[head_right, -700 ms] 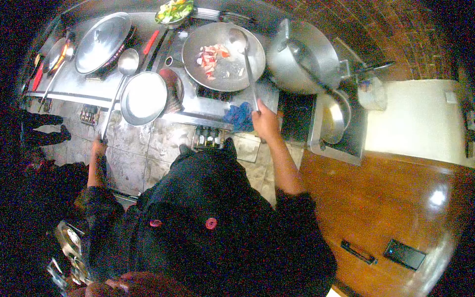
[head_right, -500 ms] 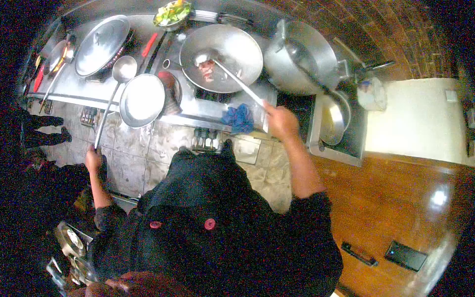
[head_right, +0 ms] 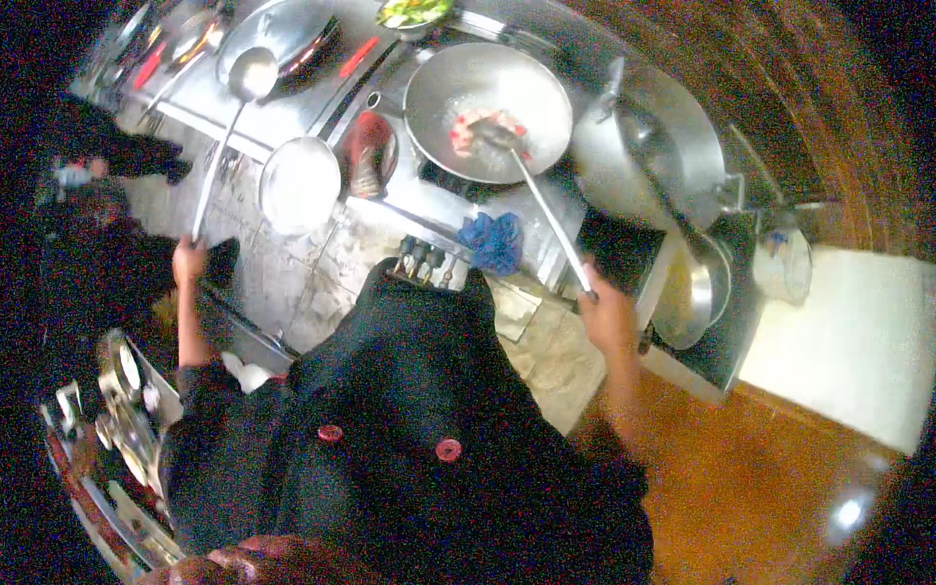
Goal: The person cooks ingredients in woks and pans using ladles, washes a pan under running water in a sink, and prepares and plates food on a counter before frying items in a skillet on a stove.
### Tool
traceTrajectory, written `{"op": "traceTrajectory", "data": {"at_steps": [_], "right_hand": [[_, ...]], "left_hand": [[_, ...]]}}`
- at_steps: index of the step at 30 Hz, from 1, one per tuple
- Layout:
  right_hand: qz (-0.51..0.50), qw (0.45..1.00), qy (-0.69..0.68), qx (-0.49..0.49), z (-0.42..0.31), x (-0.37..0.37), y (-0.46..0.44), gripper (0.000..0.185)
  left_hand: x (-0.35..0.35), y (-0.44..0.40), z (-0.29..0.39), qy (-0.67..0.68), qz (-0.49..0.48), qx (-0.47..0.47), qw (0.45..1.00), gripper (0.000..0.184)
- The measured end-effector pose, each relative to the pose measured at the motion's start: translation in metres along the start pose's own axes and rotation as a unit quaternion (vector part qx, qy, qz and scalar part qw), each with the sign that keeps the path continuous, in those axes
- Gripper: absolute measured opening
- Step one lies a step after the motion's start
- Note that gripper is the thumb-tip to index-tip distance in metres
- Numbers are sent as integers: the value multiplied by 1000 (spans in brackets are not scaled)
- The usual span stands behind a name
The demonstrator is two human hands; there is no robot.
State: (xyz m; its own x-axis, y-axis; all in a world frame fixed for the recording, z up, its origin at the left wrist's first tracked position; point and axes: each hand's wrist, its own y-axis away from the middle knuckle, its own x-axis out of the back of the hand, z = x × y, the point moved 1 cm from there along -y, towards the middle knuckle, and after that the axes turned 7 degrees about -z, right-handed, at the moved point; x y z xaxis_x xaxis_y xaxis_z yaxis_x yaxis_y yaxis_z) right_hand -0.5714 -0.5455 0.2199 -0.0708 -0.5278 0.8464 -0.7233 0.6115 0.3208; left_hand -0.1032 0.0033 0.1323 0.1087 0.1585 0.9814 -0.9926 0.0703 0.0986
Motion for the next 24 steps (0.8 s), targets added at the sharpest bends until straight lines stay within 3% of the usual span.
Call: {"op": "traceTrajectory", "data": {"at_steps": [4, 6, 7, 8, 10, 12, 13, 16, 18, 19, 20, 22, 23, 24], "right_hand": [[-30, 998, -56, -30, 2, -23, -20, 46], [-34, 988, -152, -2, 23, -36, -36, 45], [-42, 986, -158, 32, 30, -40, -44, 45], [-93, 951, -290, -49, 8, -33, -42, 46], [-109, 947, -298, -49, 8, -34, -50, 47], [-102, 949, -294, -51, 22, -43, -58, 48], [-116, 950, -286, -58, 22, -47, -64, 48], [-117, 955, -265, -59, 34, -57, -81, 45], [-25, 999, -21, 44, 42, -54, -94, 43], [99, 965, 201, 137, 11, -44, -90, 38], [172, 950, 155, 211, -11, -40, -89, 35], [111, 972, -96, 185, -52, -52, -81, 31], [59, 970, -103, 215, -77, -61, -75, 27], [33, 944, -76, 318, -100, -78, -71, 24]], "left_hand": [[-66, 34, 41, 119, -26, 70, 990, 39], [-128, 51, 77, 274, -28, 41, 960, 48], [-125, 66, 120, 306, -61, 79, 947, 51], [-194, 36, 112, 196, -23, 83, 977, 52], [-213, 37, 154, 326, 7, 79, 942, 50], [-220, 44, 162, 400, -30, 155, 903, 47], [-190, 65, 167, 408, -24, 139, 902, 46], [-192, 104, 121, 315, 41, 121, 940, 42], [-195, 140, 96, 352, 24, 162, 921, 40], [-200, 165, 79, 390, 2, 195, 900, 39], [-210, 188, 57, 326, 6, 199, 924, 38], [-211, 238, 36, 341, -13, 268, 901, 39], [-195, 260, 38, 306, 2, 244, 920, 41], [-185, 279, 40, 302, 6, 264, 916, 41]]}}
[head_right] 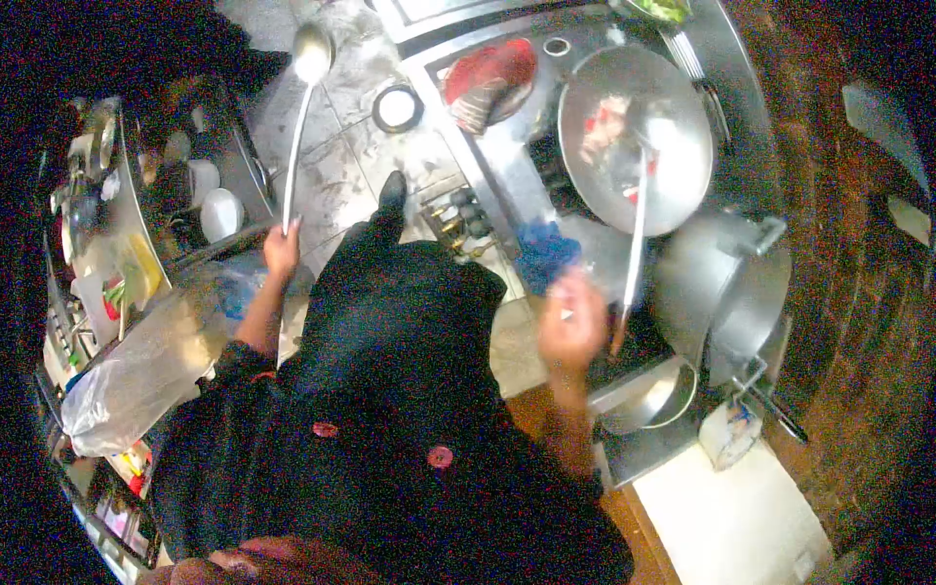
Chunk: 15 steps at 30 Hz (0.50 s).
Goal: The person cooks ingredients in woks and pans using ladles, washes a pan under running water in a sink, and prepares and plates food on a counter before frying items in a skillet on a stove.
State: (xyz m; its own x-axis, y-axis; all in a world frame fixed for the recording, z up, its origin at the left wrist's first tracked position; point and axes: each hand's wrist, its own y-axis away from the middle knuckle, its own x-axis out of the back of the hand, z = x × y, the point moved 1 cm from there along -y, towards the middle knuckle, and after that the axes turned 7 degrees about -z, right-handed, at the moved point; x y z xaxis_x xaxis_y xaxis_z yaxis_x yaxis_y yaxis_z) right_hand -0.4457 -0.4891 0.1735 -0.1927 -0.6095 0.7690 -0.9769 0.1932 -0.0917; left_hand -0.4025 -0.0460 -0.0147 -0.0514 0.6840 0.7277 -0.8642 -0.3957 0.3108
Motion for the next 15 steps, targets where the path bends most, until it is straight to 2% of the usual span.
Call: {"op": "traceTrajectory", "data": {"at_steps": [1, 2, 3, 4, 5, 7, 8, 10, 11, 12, 13, 15], "right_hand": [[-49, 996, -37, 62, -16, -25, -7, 22], [-99, 984, -136, 59, -30, -57, -11, 20], [-178, 963, -200, 15, -58, -79, -20, 20], [-223, 941, -253, 23, -72, -111, -24, 22], [-302, 917, -260, -4, -75, -150, -25, 27], [-365, 892, -267, 8, -97, -217, -42, 31], [-414, 856, -305, -52, -100, -256, -48, 35], [-463, 855, -228, -55, -98, -332, -64, 42], [-468, 848, -236, -75, -92, -372, -75, 45], [-472, 842, -243, -93, -86, -411, -87, 47], [-464, 864, -176, -88, -81, -446, -108, 53], [-465, 868, -146, -97, -36, -547, -142, 55]], "left_hand": [[1, 5, -38, -14, -28, 7, 999, 40], [6, 19, -47, 25, -20, 50, 998, 40], [16, 28, -46, -3, -23, 78, 997, 41], [19, 29, -63, -26, -40, 103, 994, 41], [26, 33, -53, 30, -39, 112, 992, 40], [30, 23, -66, 23, -47, 156, 986, 41], [34, 16, -71, 32, -60, 177, 982, 42], [28, -8, -105, -86, -16, 139, 986, 45], [28, -22, -112, -119, -12, 131, 984, 48], [30, -39, -113, -101, -11, 171, 980, 47], [36, -59, -110, -110, -17, 185, 976, 46], [35, -91, -124, -117, -27, 213, 970, 45]]}}
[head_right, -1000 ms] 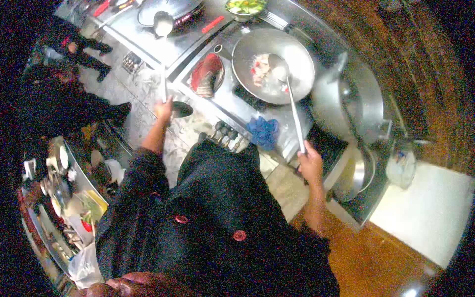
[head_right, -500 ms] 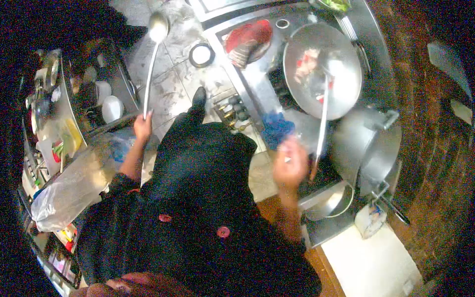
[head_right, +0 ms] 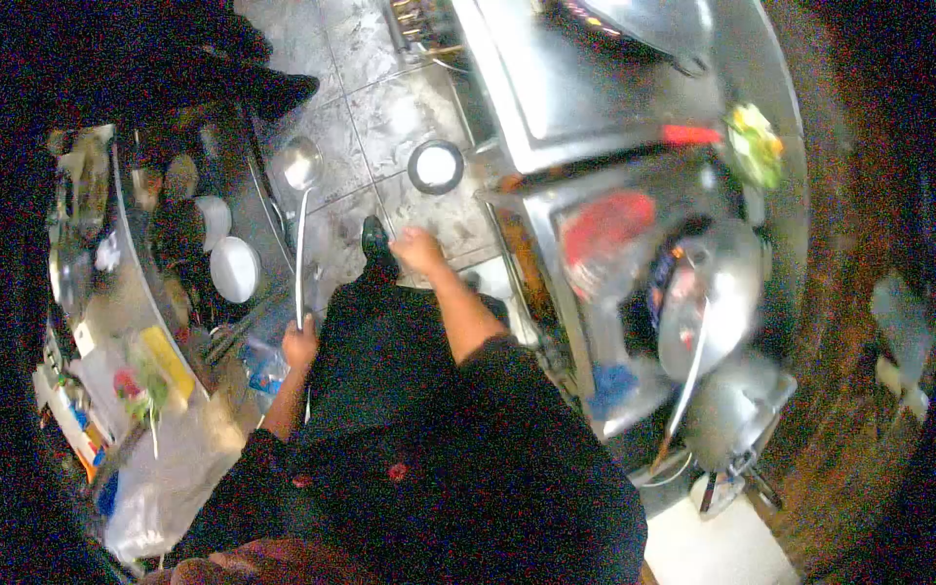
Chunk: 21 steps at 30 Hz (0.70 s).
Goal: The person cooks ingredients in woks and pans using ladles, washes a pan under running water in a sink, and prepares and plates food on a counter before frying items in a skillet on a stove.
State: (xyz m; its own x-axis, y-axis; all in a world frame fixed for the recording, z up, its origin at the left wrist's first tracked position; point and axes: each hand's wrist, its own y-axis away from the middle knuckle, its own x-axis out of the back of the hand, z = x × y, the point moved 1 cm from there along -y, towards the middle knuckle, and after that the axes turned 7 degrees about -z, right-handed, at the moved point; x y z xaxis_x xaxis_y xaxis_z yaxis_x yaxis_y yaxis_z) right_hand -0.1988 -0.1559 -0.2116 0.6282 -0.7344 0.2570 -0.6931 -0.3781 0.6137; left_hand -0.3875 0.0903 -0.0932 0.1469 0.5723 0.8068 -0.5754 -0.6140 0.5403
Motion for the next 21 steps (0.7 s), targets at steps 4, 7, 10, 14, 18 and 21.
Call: {"op": "traceTrajectory", "data": {"at_steps": [4, 7, 10, 14, 18, 21], "right_hand": [[-38, 988, 113, -103, 61, 7, -167, 69], [-21, 960, 247, -133, 146, 14, -308, 72], [-8, 965, 241, -103, 187, 46, -397, 76], [72, 935, 336, -91, 253, 56, -479, 76], [-82, 941, 298, -137, 279, 45, -485, 74], [-203, 923, 321, 62, 233, 42, -433, 40]], "left_hand": [[-36, -56, -8, -38, -5, 15, 999, 39], [-57, -92, -18, -67, -5, 33, 997, 31], [-68, -115, -39, -110, 11, -2, 994, 21], [-92, -124, -85, -112, 34, 48, 992, 21], [-95, -135, -72, -123, 81, 61, 987, 22], [-77, -142, -53, -85, -32, 110, 990, 23]]}}
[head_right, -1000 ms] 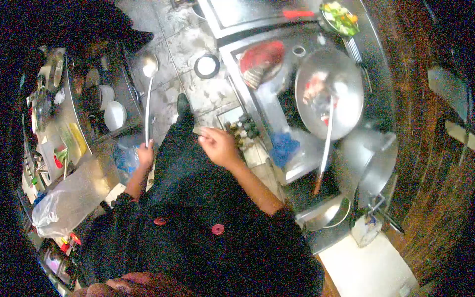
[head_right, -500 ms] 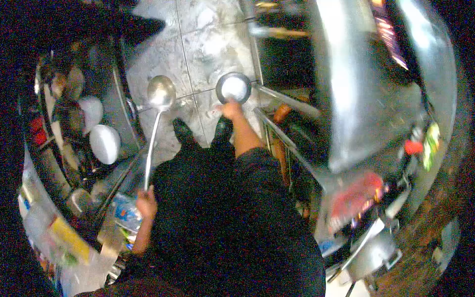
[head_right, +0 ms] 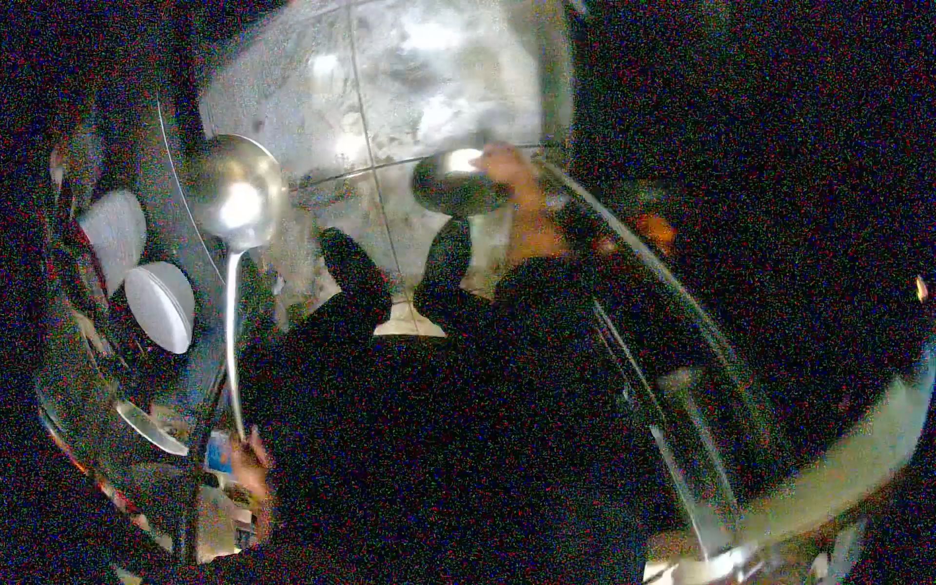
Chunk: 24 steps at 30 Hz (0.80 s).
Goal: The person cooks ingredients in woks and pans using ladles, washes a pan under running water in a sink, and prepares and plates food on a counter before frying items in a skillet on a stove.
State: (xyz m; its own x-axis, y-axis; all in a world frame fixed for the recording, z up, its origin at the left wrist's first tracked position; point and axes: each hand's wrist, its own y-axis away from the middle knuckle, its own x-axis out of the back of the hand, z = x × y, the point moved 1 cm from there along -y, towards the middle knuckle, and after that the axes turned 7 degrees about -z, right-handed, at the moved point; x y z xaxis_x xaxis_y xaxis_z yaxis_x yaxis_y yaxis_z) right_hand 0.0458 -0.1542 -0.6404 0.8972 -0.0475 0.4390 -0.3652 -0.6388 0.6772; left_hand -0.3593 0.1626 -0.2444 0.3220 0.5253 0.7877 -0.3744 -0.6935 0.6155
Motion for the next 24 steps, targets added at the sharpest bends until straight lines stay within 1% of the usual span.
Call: {"op": "traceTrajectory", "data": {"at_steps": [1, 2, 3, 4, 5, 6, 7, 8, 9, 10, 11, 12, 13, 14, 15, 16, 17, 18, 19, 20, 21, 22, 23, 24], "right_hand": [[-43, 999, -22, 9, -31, 5, 21, 33], [-33, 999, 6, -2, -46, -18, 21, 28], [117, 992, 0, 43, -81, -26, 53, 23], [229, 968, 73, 72, -86, -58, 63, 20], [233, 965, -94, -72, -185, -6, 132, 17], [291, 952, -91, 20, -220, -5, 171, 14], [208, 942, -257, -59, -292, 46, 247, 12], [208, 914, -348, -10, -314, 27, 275, 10], [297, 918, -253, 70, -346, 46, 331, 12], [275, 901, -316, 115, -372, 57, 384, 17], [241, 921, -293, 85, -404, 87, 455, 21], [281, 896, -312, 147, -419, 94, 515, 25], [300, 876, -335, 174, -429, 93, 570, 28], [265, 898, -324, 133, -434, 89, 626, 32], [288, 897, -323, 92, -447, 80, 690, 35], [369, 878, -298, 68, -455, 74, 744, 38], [355, 895, -272, 2, -454, 45, 810, 37], [397, 872, -279, -58, -469, 10, 859, 35], [451, 835, -304, -84, -494, -23, 910, 28], [493, 795, -319, -150, -528, -52, 953, 19], [534, 715, -400, -209, -554, -97, 992, 13], [588, 636, -440, -238, -578, -142, 1024, 20], [660, 564, -410, -279, -572, -153, 1046, 19], [724, 485, -366, -327, -595, -168, 1066, 18]], "left_hand": [[3, 6, 1, 2, 17, -26, 1000, 24], [7, 11, 6, 4, 33, -58, 998, 26], [15, 16, 15, 73, 30, -73, 994, 27], [21, 21, 28, 142, 22, -92, 985, 27], [23, 25, 21, 136, 65, -151, 977, 30], [39, 34, 32, 144, 57, -198, 968, 30], [58, 44, 44, 148, 66, -208, 965, 30], [75, 59, 53, 151, 73, -220, 961, 31], [87, 69, 64, 222, 100, -217, 945, 34], [102, 78, 71, 226, 119, -235, 938, 36], [131, 99, 92, 273, 100, -272, 918, 37], [158, 124, 107, 313, 79, -304, 896, 38], [166, 112, 103, 306, 92, -384, 866, 35], [191, 130, 110, 293, 84, -418, 856, 35], [215, 154, 122, 310, 40, -445, 839, 32], [230, 169, 142, 330, -2, -466, 821, 30], [222, 163, 137, 314, -34, -525, 791, 25], [232, 175, 138, 312, -38, -543, 779, 25], [243, 196, 144, 276, -14, -616, 738, 25], [259, 214, 149, 241, 8, -683, 690, 24], [275, 234, 149, 239, 0, -698, 676, 24], [284, 258, 150, 235, -10, -730, 642, 24], [289, 284, 188, 221, -21, -761, 610, 25], [298, 300, 207, 255, -32, -780, 570, 24]]}}
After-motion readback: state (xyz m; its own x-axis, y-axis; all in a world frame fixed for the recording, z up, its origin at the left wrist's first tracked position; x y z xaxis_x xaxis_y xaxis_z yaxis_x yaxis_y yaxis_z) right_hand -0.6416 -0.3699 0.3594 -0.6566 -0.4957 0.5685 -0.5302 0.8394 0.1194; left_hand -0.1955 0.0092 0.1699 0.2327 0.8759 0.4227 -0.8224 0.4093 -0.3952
